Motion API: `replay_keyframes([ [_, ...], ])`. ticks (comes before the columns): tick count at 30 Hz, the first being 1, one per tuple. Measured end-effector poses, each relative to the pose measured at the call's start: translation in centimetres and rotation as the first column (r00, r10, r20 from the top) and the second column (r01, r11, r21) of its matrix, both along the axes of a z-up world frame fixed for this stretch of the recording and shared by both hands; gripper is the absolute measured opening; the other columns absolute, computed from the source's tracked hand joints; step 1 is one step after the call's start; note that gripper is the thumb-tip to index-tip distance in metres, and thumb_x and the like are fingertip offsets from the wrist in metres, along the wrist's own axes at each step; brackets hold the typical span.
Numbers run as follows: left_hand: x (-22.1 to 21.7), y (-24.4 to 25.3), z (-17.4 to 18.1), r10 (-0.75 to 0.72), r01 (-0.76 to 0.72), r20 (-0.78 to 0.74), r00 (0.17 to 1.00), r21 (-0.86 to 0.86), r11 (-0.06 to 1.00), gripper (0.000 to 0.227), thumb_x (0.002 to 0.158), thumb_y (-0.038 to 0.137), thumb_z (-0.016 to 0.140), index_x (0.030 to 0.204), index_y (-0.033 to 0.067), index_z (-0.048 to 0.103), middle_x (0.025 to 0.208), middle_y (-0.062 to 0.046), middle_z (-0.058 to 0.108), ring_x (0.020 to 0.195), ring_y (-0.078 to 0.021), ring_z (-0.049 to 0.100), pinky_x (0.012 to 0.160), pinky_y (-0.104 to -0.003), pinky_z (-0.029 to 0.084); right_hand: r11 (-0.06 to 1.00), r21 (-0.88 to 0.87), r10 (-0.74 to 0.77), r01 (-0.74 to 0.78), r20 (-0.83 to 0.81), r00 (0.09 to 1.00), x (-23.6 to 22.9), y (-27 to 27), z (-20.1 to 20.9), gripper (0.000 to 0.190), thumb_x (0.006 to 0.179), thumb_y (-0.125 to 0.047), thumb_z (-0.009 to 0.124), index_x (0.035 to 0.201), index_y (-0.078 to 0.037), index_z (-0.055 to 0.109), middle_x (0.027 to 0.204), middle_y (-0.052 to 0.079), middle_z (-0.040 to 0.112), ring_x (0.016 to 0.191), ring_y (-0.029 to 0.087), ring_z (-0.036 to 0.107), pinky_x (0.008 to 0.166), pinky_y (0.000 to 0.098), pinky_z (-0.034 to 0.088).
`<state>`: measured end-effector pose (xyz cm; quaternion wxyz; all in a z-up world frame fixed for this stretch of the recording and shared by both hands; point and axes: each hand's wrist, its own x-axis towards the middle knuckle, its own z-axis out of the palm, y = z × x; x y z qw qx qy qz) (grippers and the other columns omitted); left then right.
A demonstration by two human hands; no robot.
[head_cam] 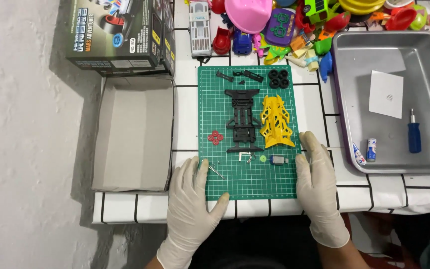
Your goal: The person assembles a model vehicle on a green cutting mat, handling black and yellow plastic chassis parts and small red wheels. They use a screwdriver to tighten screws and attach components, while also handling a tube of glue and a small metal rod.
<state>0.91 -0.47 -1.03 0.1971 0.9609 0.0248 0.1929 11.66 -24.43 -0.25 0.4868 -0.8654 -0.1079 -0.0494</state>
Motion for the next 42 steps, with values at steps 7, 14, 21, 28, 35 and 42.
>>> replay_keyframes([
  [7, 0.2, 0.2, -0.5, 0.008, -0.008, -0.026, 1.000, 0.008, 1.000, 0.078, 0.091, 0.055, 0.058, 0.149, 0.0047, 0.045, 0.151, -0.020, 0.049, 0.141, -0.0377, 0.045, 0.119, -0.056, 0.035, 0.997, 0.073, -0.012, 0.014, -0.035, 0.999, -0.2, 0.3, -0.2, 0.056, 0.104, -0.011, 0.041, 0.155, 0.007, 0.028, 0.154, 0.027, 0.046, 0.146, 0.036, 0.044, 0.121, 0.0437, 0.035],
  [14, -0.4, 0.2, -0.6, -0.036, 0.036, 0.001, 0.999, 0.011, 0.999, 0.086, 0.094, 0.066, 0.049, 0.158, 0.0122, 0.027, 0.163, -0.020, 0.033, 0.152, -0.0429, 0.030, 0.121, -0.060, 0.032, 1.000, 0.018, -0.025, 0.023, 0.082, 0.996, -0.4, -0.6, -0.9, 0.051, 0.104, -0.006, 0.044, 0.152, 0.005, 0.036, 0.154, 0.025, 0.045, 0.146, 0.035, 0.044, 0.124, 0.0442, 0.032],
  [21, -1.1, 0.9, -0.1, -0.257, 0.269, 0.103, 0.961, -0.127, 0.955, 0.094, 0.098, 0.076, 0.025, 0.165, 0.0175, -0.002, 0.172, -0.023, 0.009, 0.160, -0.0498, 0.009, 0.128, -0.068, 0.006, 0.974, 0.220, -0.091, 0.049, 0.184, 0.979, -0.9, -1.3, -1.3, 0.025, 0.108, -0.009, 0.045, 0.124, 0.004, 0.059, 0.118, 0.018, 0.067, 0.112, 0.028, 0.066, 0.100, 0.0346, 0.054],
  [28, -0.1, 0.6, 3.2, -0.308, 0.399, 0.275, 0.910, -0.387, 0.831, 0.106, 0.096, 0.079, 0.042, 0.165, 0.0153, -0.007, 0.174, -0.023, 0.005, 0.133, -0.0348, 0.063, 0.097, -0.044, 0.060, 0.955, 0.298, -0.044, -0.008, 0.170, 0.985, 0.5, -2.5, -2.1, 0.035, 0.106, -0.004, 0.050, 0.072, -0.011, 0.045, 0.064, -0.004, 0.044, 0.061, 0.009, 0.040, 0.057, 0.0254, 0.036],
  [35, 9.5, 0.5, 6.6, -0.085, 0.558, 0.817, 0.570, -0.310, 0.769, 0.046, 0.075, 0.026, 0.084, 0.058, 0.0202, 0.041, 0.048, 0.010, 0.035, 0.039, -0.0110, 0.033, 0.039, -0.026, 0.034, 0.916, 0.243, 0.153, -0.318, 0.521, 0.840, 7.3, -0.5, 3.6, 0.052, 0.095, 0.007, 0.070, 0.055, -0.010, 0.042, 0.047, -0.002, 0.030, 0.045, 0.015, 0.026, 0.046, 0.0253, 0.029],
  [42, 16.6, -2.8, 5.3, 0.119, 0.491, 0.717, 0.687, -0.579, 0.651, 0.057, 0.095, 0.013, 0.067, 0.053, 0.0206, 0.029, 0.039, 0.014, 0.029, 0.034, -0.0021, 0.027, 0.036, -0.016, 0.025, 0.901, 0.311, 0.088, -0.302, 0.551, 0.830, 11.1, 2.4, 0.8, 0.063, 0.103, 0.012, 0.068, 0.055, -0.011, 0.034, 0.044, -0.002, 0.031, 0.043, 0.010, 0.028, 0.045, 0.0238, 0.026],
])
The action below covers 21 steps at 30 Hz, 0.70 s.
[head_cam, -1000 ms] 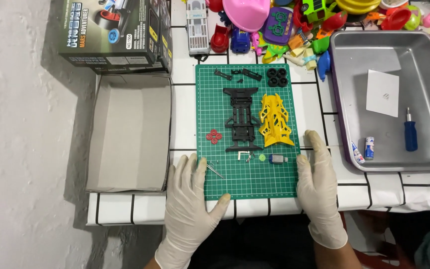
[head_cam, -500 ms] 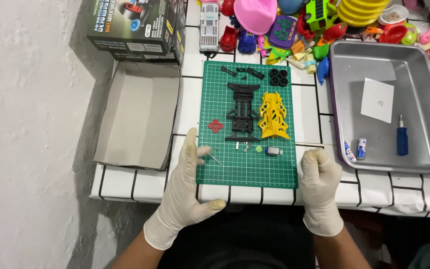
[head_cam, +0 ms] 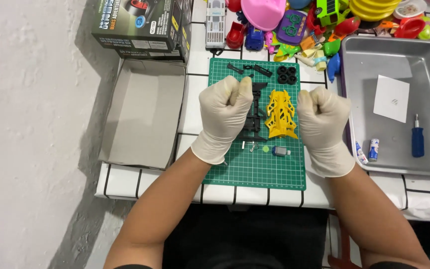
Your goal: The person assembles a model vehicle on a green cutting mat, handling black and yellow plastic chassis parts and small red wheels. They use a screwdriver to tighten screws and attach components, while also handling a tube of glue and a small metal rod.
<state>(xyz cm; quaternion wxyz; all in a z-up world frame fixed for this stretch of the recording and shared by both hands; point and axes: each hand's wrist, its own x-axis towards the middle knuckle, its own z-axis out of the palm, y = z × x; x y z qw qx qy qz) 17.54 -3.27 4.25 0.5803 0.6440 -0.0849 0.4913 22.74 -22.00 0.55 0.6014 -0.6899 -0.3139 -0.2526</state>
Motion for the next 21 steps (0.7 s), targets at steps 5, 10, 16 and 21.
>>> replay_keyframes([
  [5, 0.5, 1.7, -1.6, 0.145, -0.134, -0.038, 0.989, 0.212, 0.968, 0.035, 0.089, 0.027, 0.072, 0.066, 0.0185, 0.047, 0.053, 0.006, 0.044, 0.046, -0.0112, 0.045, 0.045, -0.024, 0.042, 0.991, -0.089, -0.099, 0.097, -0.018, 0.995, -0.3, 0.1, -0.4, 0.040, 0.106, -0.004, 0.074, 0.072, -0.008, 0.054, 0.062, 0.005, 0.051, 0.059, 0.016, 0.047, 0.062, 0.0318, 0.040],
  [10, 0.2, 2.8, -1.6, 0.185, -0.134, -0.156, 0.970, 0.289, 0.948, 0.007, 0.098, 0.015, 0.062, 0.104, 0.0124, 0.064, 0.100, -0.004, 0.063, 0.105, -0.0278, 0.067, 0.098, -0.043, 0.051, 0.981, -0.180, -0.084, 0.079, -0.017, 0.996, -1.5, 0.8, 2.4, 0.015, 0.109, 0.001, 0.063, 0.094, 0.000, 0.065, 0.095, 0.019, 0.068, 0.095, 0.033, 0.067, 0.090, 0.0456, 0.051],
  [16, -0.6, 2.6, -1.2, 0.076, -0.019, -0.176, 0.981, 0.304, 0.952, 0.019, 0.101, 0.019, 0.064, 0.119, 0.0126, 0.064, 0.126, -0.007, 0.062, 0.143, -0.0337, 0.047, 0.124, -0.057, 0.023, 0.920, -0.392, 0.019, -0.006, 0.030, 0.999, -1.8, 0.0, 3.5, 0.011, 0.103, -0.012, 0.069, 0.110, -0.003, 0.070, 0.123, 0.018, 0.062, 0.119, 0.037, 0.056, 0.104, 0.0496, 0.044],
  [21, -0.7, 2.9, -0.8, 0.060, 0.042, -0.198, 0.978, 0.474, 0.880, 0.017, 0.094, 0.005, 0.070, 0.110, 0.0086, 0.065, 0.108, -0.007, 0.068, 0.108, -0.0288, 0.067, 0.112, -0.053, 0.045, 0.703, -0.694, 0.321, -0.155, 0.115, 0.940, -1.7, 0.3, 2.8, 0.019, 0.087, -0.012, 0.082, 0.098, -0.022, 0.071, 0.130, 0.010, 0.057, 0.128, 0.037, 0.050, 0.110, 0.0514, 0.043],
])
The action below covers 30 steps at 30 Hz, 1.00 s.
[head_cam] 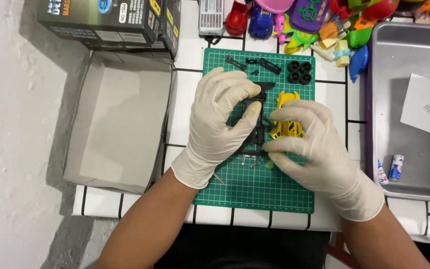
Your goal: The person assembles a model vehicle on a green cutting mat, handling black and yellow plastic chassis parts and small red wheels. They use a screwdriver to tighten screws and attach components, while also handling a tube of glue and a small metal rod.
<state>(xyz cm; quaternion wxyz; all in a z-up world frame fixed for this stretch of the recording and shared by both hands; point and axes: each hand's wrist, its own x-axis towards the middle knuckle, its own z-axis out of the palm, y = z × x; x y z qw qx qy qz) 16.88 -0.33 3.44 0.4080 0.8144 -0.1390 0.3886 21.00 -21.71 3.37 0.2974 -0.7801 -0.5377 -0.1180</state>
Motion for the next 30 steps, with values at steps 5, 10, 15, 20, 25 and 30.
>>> replay_keyframes([
  [5, 0.2, 0.0, 0.0, -0.026, 0.026, 0.014, 1.000, -0.043, 0.999, 0.011, 0.094, 0.002, 0.069, 0.105, 0.0056, 0.066, 0.104, -0.008, 0.068, 0.104, -0.0293, 0.066, 0.107, -0.050, 0.049, 0.984, -0.147, 0.097, -0.099, -0.021, 0.995, -0.4, 1.0, 0.3, 0.009, 0.086, -0.020, 0.077, 0.088, -0.027, 0.074, 0.134, 0.014, 0.057, 0.129, 0.042, 0.053, 0.100, 0.0561, 0.043],
  [10, 0.1, -0.1, 0.3, -0.064, 0.065, 0.024, 0.998, -0.040, 0.997, 0.009, 0.095, 0.002, 0.067, 0.104, 0.0037, 0.065, 0.101, -0.009, 0.068, 0.097, -0.0282, 0.066, 0.099, -0.047, 0.052, 0.973, -0.205, 0.089, -0.101, -0.068, 0.994, -0.6, 1.3, -0.1, 0.010, 0.079, -0.022, 0.080, 0.087, -0.027, 0.076, 0.140, 0.015, 0.056, 0.135, 0.044, 0.049, 0.101, 0.0599, 0.042],
  [15, 0.1, -0.1, 0.3, -0.050, 0.051, 0.024, 0.998, -0.022, 0.998, 0.009, 0.094, 0.000, 0.067, 0.103, 0.0025, 0.065, 0.100, -0.010, 0.068, 0.096, -0.0284, 0.066, 0.097, -0.046, 0.052, 0.968, -0.228, 0.091, -0.101, -0.053, 0.994, -1.1, 2.1, 0.2, 0.013, 0.076, -0.019, 0.082, 0.086, -0.022, 0.073, 0.136, 0.019, 0.056, 0.136, 0.047, 0.048, 0.101, 0.0629, 0.043],
  [20, 0.1, -0.2, 0.6, -0.046, 0.046, 0.030, 0.999, -0.020, 0.999, 0.007, 0.094, 0.000, 0.065, 0.101, 0.0025, 0.065, 0.099, -0.010, 0.069, 0.095, -0.0279, 0.066, 0.096, -0.045, 0.052, 0.972, -0.216, 0.094, -0.094, -0.010, 0.996, -1.4, 2.5, -0.1, 0.007, 0.080, -0.015, 0.077, 0.081, -0.019, 0.071, 0.136, 0.022, 0.056, 0.134, 0.048, 0.048, 0.102, 0.0630, 0.043],
  [25, 0.1, -0.2, 0.7, -0.031, 0.033, 0.065, 0.997, -0.033, 0.999, 0.008, 0.092, -0.003, 0.065, 0.099, 0.0016, 0.065, 0.098, -0.010, 0.068, 0.092, -0.0279, 0.066, 0.093, -0.045, 0.053, 0.974, -0.211, 0.085, -0.083, 0.003, 0.996, -1.5, 2.5, -0.5, 0.009, 0.083, -0.018, 0.078, 0.078, -0.020, 0.071, 0.139, 0.021, 0.055, 0.134, 0.048, 0.049, 0.107, 0.0638, 0.040],
  [30, 0.1, -0.1, 0.9, 0.003, -0.002, 0.069, 0.998, -0.015, 1.000, 0.007, 0.094, 0.000, 0.061, 0.100, 0.0009, 0.065, 0.097, -0.011, 0.068, 0.093, -0.0302, 0.066, 0.094, -0.046, 0.053, 0.975, -0.196, 0.099, -0.103, -0.030, 0.995, -1.5, 2.6, 0.6, 0.013, 0.087, -0.020, 0.075, 0.075, -0.023, 0.071, 0.136, 0.016, 0.056, 0.135, 0.044, 0.049, 0.111, 0.0645, 0.036],
])
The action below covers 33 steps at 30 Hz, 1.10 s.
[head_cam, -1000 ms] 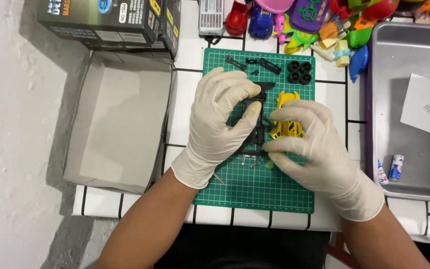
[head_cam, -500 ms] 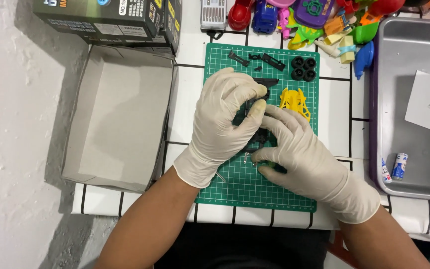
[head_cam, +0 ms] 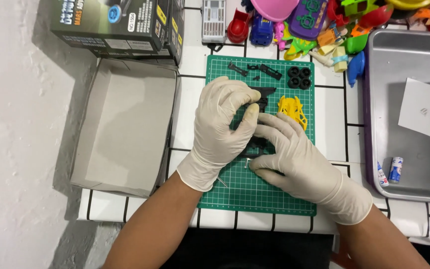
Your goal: The person assembles a model vehicle on a green cutting mat, handling black and yellow plastic chassis parts and small red wheels. They use a screwdriver to tighten screws and attach components, while also handling a tube of glue and a small metal rod.
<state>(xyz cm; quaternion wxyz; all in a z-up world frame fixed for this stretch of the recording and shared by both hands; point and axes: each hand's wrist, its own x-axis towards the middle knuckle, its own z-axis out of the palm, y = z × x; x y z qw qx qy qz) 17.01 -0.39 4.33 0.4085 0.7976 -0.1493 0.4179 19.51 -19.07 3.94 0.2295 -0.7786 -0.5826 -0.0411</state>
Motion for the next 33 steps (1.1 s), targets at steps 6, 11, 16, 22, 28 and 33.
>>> replay_keyframes([
  [6, -0.1, -0.3, -0.3, -0.010, 0.010, 0.018, 1.000, -0.013, 1.000, 0.016, 0.100, 0.011, 0.054, 0.103, 0.0015, 0.066, 0.099, -0.011, 0.068, 0.094, -0.0299, 0.065, 0.095, -0.045, 0.051, 0.949, 0.313, 0.094, -0.033, -0.183, 0.979, 0.9, -1.4, 0.1, 0.011, 0.096, -0.013, 0.069, 0.106, -0.017, 0.066, 0.132, 0.013, 0.060, 0.134, 0.038, 0.055, 0.118, 0.0541, 0.043],
  [11, 0.0, -0.3, -0.2, -0.084, 0.084, 0.059, 0.995, -0.001, 0.996, 0.027, 0.106, 0.022, 0.047, 0.103, 0.0023, 0.065, 0.100, -0.011, 0.068, 0.094, -0.0296, 0.066, 0.095, -0.046, 0.051, 0.893, 0.426, -0.101, 0.145, -0.124, 0.987, 2.8, -0.6, 2.5, 0.014, 0.096, 0.004, 0.071, 0.104, -0.006, 0.064, 0.108, 0.011, 0.068, 0.106, 0.030, 0.066, 0.099, 0.0452, 0.054],
  [16, 1.4, -1.0, -2.9, -0.064, 0.071, 0.084, 0.994, -0.079, 0.994, 0.017, 0.100, 0.027, 0.067, 0.104, 0.0113, 0.072, 0.095, -0.002, 0.067, 0.100, -0.0242, 0.067, 0.107, -0.043, 0.047, 0.847, 0.470, -0.246, 0.250, -0.071, 0.967, 4.9, 0.5, 0.8, 0.016, 0.088, 0.001, 0.080, 0.101, -0.009, 0.077, 0.103, 0.009, 0.072, 0.105, 0.032, 0.066, 0.094, 0.0461, 0.055],
  [22, 1.9, -0.6, -3.0, -0.064, 0.068, 0.087, 0.994, -0.049, 0.996, 0.013, 0.098, 0.023, 0.069, 0.099, 0.0097, 0.070, 0.094, -0.003, 0.066, 0.097, -0.0261, 0.066, 0.101, -0.044, 0.050, 0.807, 0.549, -0.136, 0.219, -0.188, 0.973, 5.1, 1.4, -1.6, 0.023, 0.079, 0.008, 0.080, 0.096, -0.006, 0.078, 0.097, 0.009, 0.074, 0.099, 0.029, 0.070, 0.088, 0.0441, 0.058],
  [28, 2.4, -0.6, -3.1, -0.110, 0.112, 0.028, 0.993, -0.070, 0.991, 0.005, 0.097, 0.017, 0.071, 0.096, 0.0119, 0.072, 0.093, 0.000, 0.067, 0.096, -0.0241, 0.066, 0.097, -0.040, 0.051, 0.734, 0.612, -0.152, 0.293, -0.273, 0.950, 4.5, 1.8, -1.5, 0.017, 0.078, 0.005, 0.082, 0.092, -0.005, 0.079, 0.091, 0.008, 0.075, 0.091, 0.027, 0.072, 0.085, 0.0395, 0.059],
  [33, 2.3, -0.7, -3.9, -0.086, 0.085, -0.022, 0.996, -0.039, 0.996, 0.006, 0.097, 0.017, 0.071, 0.095, 0.0124, 0.071, 0.093, 0.001, 0.067, 0.095, -0.0237, 0.066, 0.093, -0.040, 0.052, 0.686, 0.635, -0.196, 0.355, -0.308, 0.931, 4.1, 1.8, -1.9, 0.022, 0.075, 0.003, 0.085, 0.095, -0.005, 0.080, 0.093, 0.009, 0.076, 0.092, 0.026, 0.072, 0.085, 0.0393, 0.060],
])
